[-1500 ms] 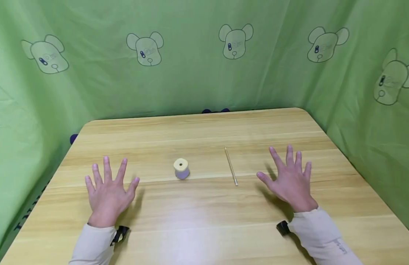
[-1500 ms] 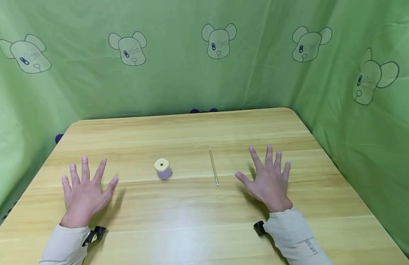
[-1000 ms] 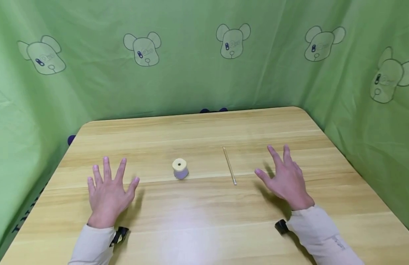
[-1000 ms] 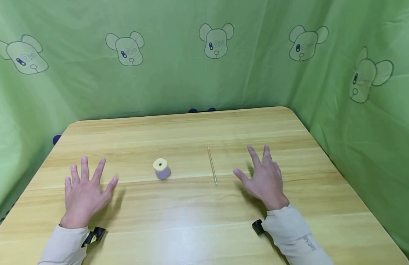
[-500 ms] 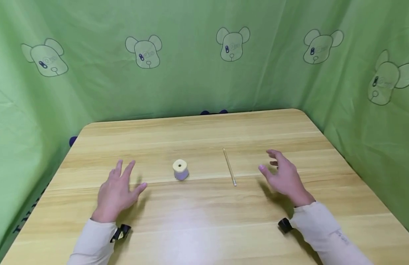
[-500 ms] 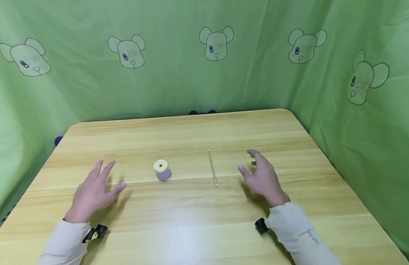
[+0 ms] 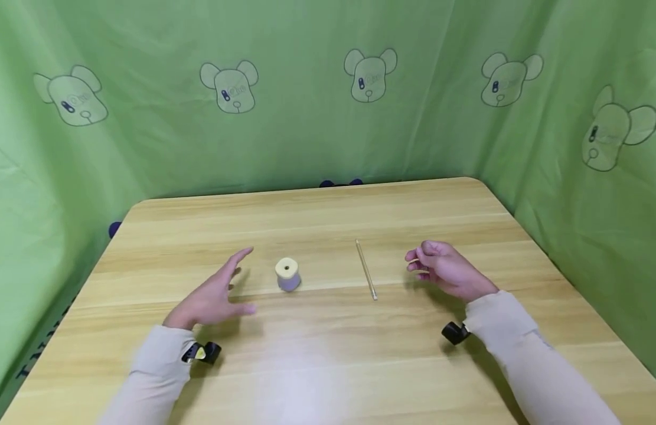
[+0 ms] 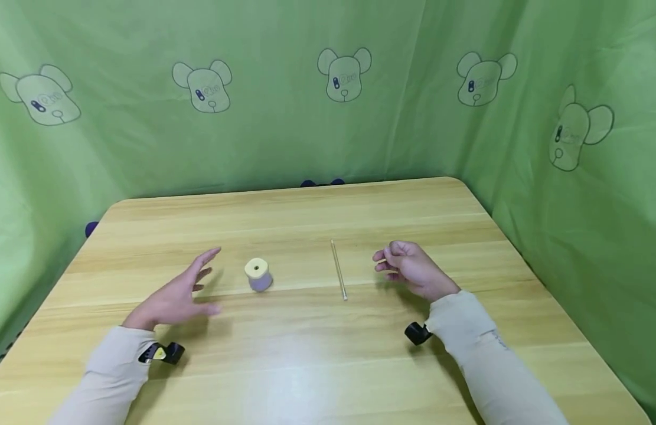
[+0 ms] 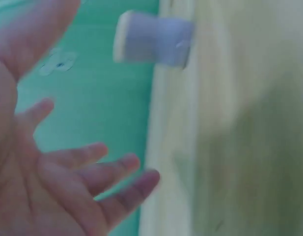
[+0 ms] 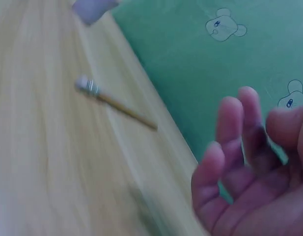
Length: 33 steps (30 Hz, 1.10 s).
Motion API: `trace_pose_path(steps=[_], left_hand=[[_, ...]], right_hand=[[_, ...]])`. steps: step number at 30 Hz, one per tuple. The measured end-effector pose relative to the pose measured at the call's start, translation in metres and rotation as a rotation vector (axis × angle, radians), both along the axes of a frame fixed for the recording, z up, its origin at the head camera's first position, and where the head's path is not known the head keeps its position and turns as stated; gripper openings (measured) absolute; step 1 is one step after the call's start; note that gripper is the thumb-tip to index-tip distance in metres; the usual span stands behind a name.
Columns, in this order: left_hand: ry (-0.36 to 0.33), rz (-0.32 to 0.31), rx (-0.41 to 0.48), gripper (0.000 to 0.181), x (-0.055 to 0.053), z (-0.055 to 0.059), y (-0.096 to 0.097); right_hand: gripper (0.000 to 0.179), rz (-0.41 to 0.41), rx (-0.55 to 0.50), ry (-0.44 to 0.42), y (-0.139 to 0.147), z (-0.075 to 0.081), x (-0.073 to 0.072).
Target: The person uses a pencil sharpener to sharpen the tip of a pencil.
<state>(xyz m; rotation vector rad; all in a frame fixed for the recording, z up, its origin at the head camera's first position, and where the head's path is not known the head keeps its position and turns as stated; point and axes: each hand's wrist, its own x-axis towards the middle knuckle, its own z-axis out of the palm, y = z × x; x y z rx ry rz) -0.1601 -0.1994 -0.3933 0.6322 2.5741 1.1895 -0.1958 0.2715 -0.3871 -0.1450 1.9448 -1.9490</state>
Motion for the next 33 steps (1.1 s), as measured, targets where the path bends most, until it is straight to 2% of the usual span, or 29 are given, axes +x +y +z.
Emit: trace_pose_path(steps=[2,5,8,9,10,12,15,17,19,21,24,29,33], left_hand=[[0.022,0.034,0.021,0.104,-0.005,-0.005,0.007],[0.017,0.063,0.031,0.094,-0.011,-0.01,0.017],[0.009,0.07,0.04,0.089,-0.015,-0.011,0.024],[0.008,0.071,0.04,0.088,-0.016,-0.011,0.026],[0.01,0.07,0.044,0.087,-0.017,-0.011,0.028],[0.012,0.072,0.05,0.086,-0.019,-0.011,0.031],[0.017,0.069,0.058,0.085,-0.022,-0.011,0.036],[0.016,0.069,0.063,0.084,-0.024,-0.011,0.039],[0.018,0.067,0.067,0.084,-0.026,-0.011,0.042],[0.015,0.074,0.071,0.084,-0.027,-0.01,0.045],[0.021,0.074,0.085,0.084,-0.029,-0.01,0.05],[0.023,0.056,0.082,0.084,-0.033,-0.011,0.058],[0.016,0.047,0.062,0.086,-0.034,-0.013,0.063]], right_hand=[[0.032,0.033,-0.071,-0.103,0.001,0.001,-0.003],[0.029,0.237,-0.056,-0.161,0.006,0.001,-0.008],[0.032,0.478,0.042,-0.066,0.007,0.0,-0.013],[0.032,0.522,0.073,-0.007,0.006,0.0,-0.014],[0.031,0.529,0.1,0.047,0.002,-0.001,-0.015],[0.03,0.47,0.16,0.124,-0.006,-0.002,-0.017],[0.025,0.302,0.198,0.156,-0.02,-0.004,-0.018],[0.026,0.2,0.197,0.123,-0.027,-0.005,-0.019],[0.029,0.132,0.173,0.089,-0.032,-0.005,-0.021],[0.032,0.09,0.178,0.079,-0.036,-0.005,-0.023],[0.034,0.043,0.244,0.074,-0.04,-0.006,-0.027],[0.034,0.04,0.421,0.073,-0.046,-0.011,-0.033],[0.036,0.007,0.49,0.07,-0.054,-0.015,-0.035]])
